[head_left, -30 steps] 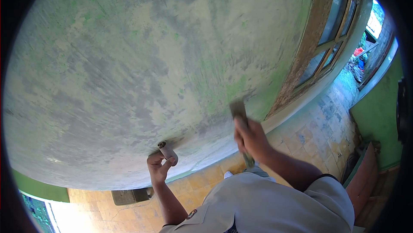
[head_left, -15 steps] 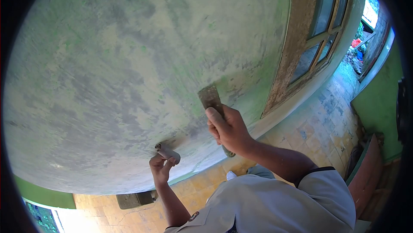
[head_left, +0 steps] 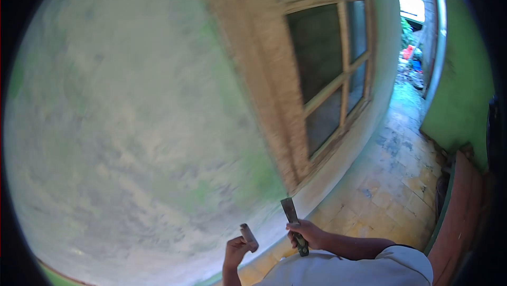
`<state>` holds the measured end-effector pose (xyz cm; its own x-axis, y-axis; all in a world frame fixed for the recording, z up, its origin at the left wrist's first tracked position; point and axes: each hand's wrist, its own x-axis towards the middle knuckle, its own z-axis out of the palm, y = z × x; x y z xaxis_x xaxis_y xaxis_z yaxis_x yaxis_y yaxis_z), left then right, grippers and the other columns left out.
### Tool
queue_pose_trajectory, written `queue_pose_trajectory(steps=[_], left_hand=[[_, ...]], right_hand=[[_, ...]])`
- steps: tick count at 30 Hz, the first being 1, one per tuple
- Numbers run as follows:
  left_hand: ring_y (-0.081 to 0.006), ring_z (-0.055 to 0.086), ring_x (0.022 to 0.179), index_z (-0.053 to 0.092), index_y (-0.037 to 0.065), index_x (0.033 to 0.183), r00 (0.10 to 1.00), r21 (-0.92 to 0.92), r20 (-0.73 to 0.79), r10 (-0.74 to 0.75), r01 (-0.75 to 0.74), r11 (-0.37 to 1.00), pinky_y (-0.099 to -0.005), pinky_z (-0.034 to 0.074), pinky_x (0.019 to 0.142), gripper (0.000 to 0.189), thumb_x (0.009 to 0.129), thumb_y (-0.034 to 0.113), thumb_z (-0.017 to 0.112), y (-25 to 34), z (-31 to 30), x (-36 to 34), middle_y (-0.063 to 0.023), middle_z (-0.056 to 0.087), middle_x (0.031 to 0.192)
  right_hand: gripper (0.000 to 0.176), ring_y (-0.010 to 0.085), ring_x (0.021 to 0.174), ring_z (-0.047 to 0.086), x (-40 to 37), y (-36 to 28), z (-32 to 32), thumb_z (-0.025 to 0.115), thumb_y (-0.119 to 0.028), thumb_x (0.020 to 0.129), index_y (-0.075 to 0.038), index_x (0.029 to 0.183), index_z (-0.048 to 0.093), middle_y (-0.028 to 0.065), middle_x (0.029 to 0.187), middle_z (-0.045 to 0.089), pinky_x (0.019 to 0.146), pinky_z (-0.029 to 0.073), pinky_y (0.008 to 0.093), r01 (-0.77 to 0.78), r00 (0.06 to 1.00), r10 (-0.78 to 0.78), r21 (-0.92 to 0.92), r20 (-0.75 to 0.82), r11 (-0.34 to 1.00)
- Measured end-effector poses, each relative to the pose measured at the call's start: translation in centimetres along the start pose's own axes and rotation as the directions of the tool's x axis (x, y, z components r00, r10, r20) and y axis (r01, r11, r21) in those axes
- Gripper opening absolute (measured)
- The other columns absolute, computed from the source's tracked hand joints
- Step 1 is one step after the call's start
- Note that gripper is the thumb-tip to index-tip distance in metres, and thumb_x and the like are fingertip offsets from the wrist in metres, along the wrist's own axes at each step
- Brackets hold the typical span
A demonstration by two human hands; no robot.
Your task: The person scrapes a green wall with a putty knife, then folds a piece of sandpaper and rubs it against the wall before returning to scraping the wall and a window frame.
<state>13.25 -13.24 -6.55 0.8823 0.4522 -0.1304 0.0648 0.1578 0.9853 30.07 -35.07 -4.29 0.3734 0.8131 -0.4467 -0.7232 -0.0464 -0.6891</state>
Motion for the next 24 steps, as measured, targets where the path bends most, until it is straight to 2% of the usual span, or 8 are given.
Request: queue_pose_trajectory(steps=[2, 5, 9, 11, 15, 18, 23, 24], left_hand=[[-0.0092, 0.059, 0.069, 0.063, 0.001, 0.078, 0.988, 0.054, 0.148, -0.043, 0.035, 0.998, -0.0246, 0.047, 0.065, 0.006, 0.078, -0.002, 0.068, 0.3, 4.8, 2.8, -0.0039, 0.064, 0.075], [-0.0083, 0.057, 0.076, 0.059, 0.006, 0.079, 0.922, 0.083, 0.386, -0.033, 0.0, 0.997, -0.0239, 0.046, 0.067, 0.013, 0.077, 0.001, 0.071, 1.2, 12.5, 5.9, -0.0005, 0.061, 0.082], [-0.0105, 0.059, 0.08, 0.059, 0.005, 0.085, 0.786, 0.083, 0.601, -0.143, 0.116, 0.99, -0.028, 0.049, 0.075, 0.014, 0.077, 0.002, 0.07, 0.9, 21.7, 9.4, -0.0015, 0.063, 0.085], [-0.0115, 0.06, 0.081, 0.059, 0.004, 0.087, 0.722, 0.082, 0.669, -0.175, 0.163, 0.983, -0.0288, 0.049, 0.076, 0.013, 0.079, 0.004, 0.069, 0.3, 26.3, 10.4, -0.002, 0.063, 0.087], [-0.0133, 0.061, 0.083, 0.058, 0.002, 0.098, 0.578, 0.017, 0.793, -0.193, 0.295, 0.955, -0.0296, 0.05, 0.076, 0.018, 0.084, 0.011, 0.065, -1.1, 35.1, 11.1, -0.0045, 0.064, 0.092], [-0.014, 0.061, 0.082, 0.056, 0.002, 0.103, 0.566, -0.049, 0.798, -0.206, 0.402, 0.914, -0.0292, 0.051, 0.074, 0.024, 0.084, 0.014, 0.065, -0.7, 39.6, 11.4, -0.0068, 0.064, 0.094], [-0.0136, 0.062, 0.076, 0.055, 0.005, 0.102, 0.448, 0.055, 0.856, -0.257, 0.416, 0.908, -0.029, 0.051, 0.069, 0.025, 0.084, 0.017, 0.066, -2.8, 42.7, 14.3, -0.0057, 0.063, 0.09], [-0.0136, 0.062, 0.076, 0.055, 0.005, 0.102, 0.474, 0.017, 0.849, -0.234, 0.419, 0.908, -0.029, 0.051, 0.069, 0.025, 0.084, 0.017, 0.066, -3.0, 43.4, 14.8, -0.0057, 0.063, 0.09]], right_hand=[[0.019, 0.0166, 0.057, 0.057, -2.5, -0.4, -2.4, 0.061, -0.024, 0.087, -0.008, 0.09, 0.051, 0.0046, 0.071, 0.055, 0.053, 0.047, 0.0308, -0.052, 0.998, 0.053, 0.096, -0.014, 0.994], [0.016, 0.0199, 0.065, 0.06, -5.0, 0.2, -7.3, 0.063, -0.013, 0.084, -0.008, 0.094, 0.051, 0.0061, 0.076, 0.056, 0.059, 0.049, 0.0326, 0.003, 0.999, -0.013, 0.286, 0.033, 0.958], [0.02, 0.0206, 0.074, 0.062, -8.8, -2.0, -13.8, 0.062, -0.008, 0.082, -0.005, 0.1, 0.052, 0.0078, 0.081, 0.058, 0.065, 0.051, 0.0347, 0.22, 0.975, -0.203, 0.265, -0.091, 0.939], [0.026, 0.022, 0.087, 0.062, -11.1, -3.4, -16.2, 0.058, -0.004, 0.081, -0.002, 0.106, 0.052, 0.01, 0.092, 0.06, 0.076, 0.052, 0.037, 0.37, 0.917, -0.342, 0.116, -0.207, 0.922], [0.03, 0.0236, 0.098, 0.059, -14.7, -4.5, -20.2, 0.053, -0.001, 0.081, 0.001, 0.111, 0.052, 0.012, 0.106, 0.056, 0.087, 0.049, 0.0424, 0.465, 0.873, -0.404, 0.218, -0.273, 0.858], [0.03, 0.0241, 0.096, 0.06, -17.2, -5.2, -22.8, 0.053, 0.0, 0.079, 0.001, 0.11, 0.052, 0.0123, 0.103, 0.057, 0.087, 0.049, 0.0432, 0.5, 0.843, -0.38, 0.293, -0.382, 0.815], [0.033, 0.0219, 0.086, 0.06, -18.9, -5.6, -28.5, 0.054, -0.001, 0.077, 0.0, 0.11, 0.05, 0.0124, 0.1, 0.058, 0.067, 0.052, 0.0354, 0.505, 0.85, -0.392, 0.336, -0.351, 0.795], [0.033, 0.0219, 0.086, 0.06, -19.2, -6.9, -28.8, 0.054, -0.001, 0.077, 0.0, 0.11, 0.05, 0.0124, 0.1, 0.058, 0.067, 0.052, 0.0354, 0.479, 0.864, -0.377, 0.316, -0.335, 0.819]])
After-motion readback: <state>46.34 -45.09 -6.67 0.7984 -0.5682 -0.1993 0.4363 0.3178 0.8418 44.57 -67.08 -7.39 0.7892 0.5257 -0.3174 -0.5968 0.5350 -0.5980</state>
